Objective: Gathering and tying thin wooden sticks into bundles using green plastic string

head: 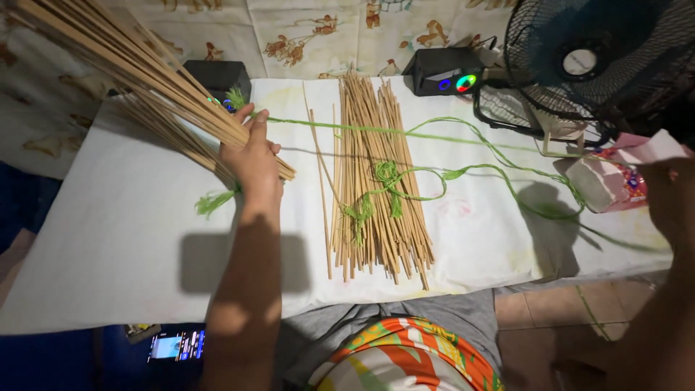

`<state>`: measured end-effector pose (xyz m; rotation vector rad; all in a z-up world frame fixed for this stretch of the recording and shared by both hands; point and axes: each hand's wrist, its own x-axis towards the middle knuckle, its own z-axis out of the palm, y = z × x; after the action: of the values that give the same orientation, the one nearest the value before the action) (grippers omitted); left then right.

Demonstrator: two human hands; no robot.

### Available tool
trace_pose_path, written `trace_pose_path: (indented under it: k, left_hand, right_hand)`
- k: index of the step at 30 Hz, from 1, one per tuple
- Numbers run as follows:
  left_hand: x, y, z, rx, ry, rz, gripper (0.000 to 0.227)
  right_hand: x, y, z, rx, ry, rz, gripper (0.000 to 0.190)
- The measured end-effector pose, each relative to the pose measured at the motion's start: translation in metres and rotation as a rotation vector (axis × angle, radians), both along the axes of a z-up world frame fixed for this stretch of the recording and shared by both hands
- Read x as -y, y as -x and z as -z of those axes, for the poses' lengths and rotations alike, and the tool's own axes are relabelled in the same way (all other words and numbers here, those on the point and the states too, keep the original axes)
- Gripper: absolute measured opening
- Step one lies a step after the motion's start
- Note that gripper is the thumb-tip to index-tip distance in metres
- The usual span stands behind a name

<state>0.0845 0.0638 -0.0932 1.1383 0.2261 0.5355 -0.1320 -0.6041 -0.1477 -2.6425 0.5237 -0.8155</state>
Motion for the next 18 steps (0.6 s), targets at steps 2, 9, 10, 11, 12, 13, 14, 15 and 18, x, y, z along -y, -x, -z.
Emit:
trace_pose_path:
  k: [2,9,10,11,12,13,14,15,18]
  left_hand:
    - [-0.002,0.006,-0.007,-0.012,0.012,0.008,0.019]
    - [0.004,0.025,-0.021,-0.037,-0.092,0.116,0.024]
    - [0.006,0.029,-0.023,-0.037,-0.093,0.116,0.024]
    - [0.009,0.031,-0.026,-0.043,-0.117,0.189,0.025]
    - [0.013,0.033,-0.029,-0.048,-0.141,0.262,0.026]
    - [0.015,0.034,-0.025,-0.055,-0.142,0.266,0.026]
    - [0.017,0.036,-0.022,-0.006,-0.149,0.339,0.023]
    - [0.019,0.035,-0.020,0.047,-0.155,0.412,0.020]
    - [0.026,0.048,-0.023,0.103,-0.144,0.454,0.025]
  right_hand:
    - [-0.044,0.019,-0.011,-0.012,0.154,-0.074,0.010]
    - [-0.216,0.043,-0.070,0.065,0.819,-0.141,0.077]
    - [-0.258,0.031,-0.083,0.065,0.817,-0.141,0.077]
    - [-0.300,0.019,-0.096,0.070,0.502,-0.318,0.065]
    - [-0.342,0.007,-0.109,0.075,0.179,-0.490,0.053]
    - [-0.368,-0.007,-0.114,0.069,0.175,-0.487,0.053]
    - [-0.394,-0.021,-0.119,0.085,0.066,-0.601,0.049]
    - [-0.420,-0.038,-0.125,0.106,-0.043,-0.715,0.047]
    - [-0.468,-0.087,-0.130,-0.029,-0.333,-0.830,0.071]
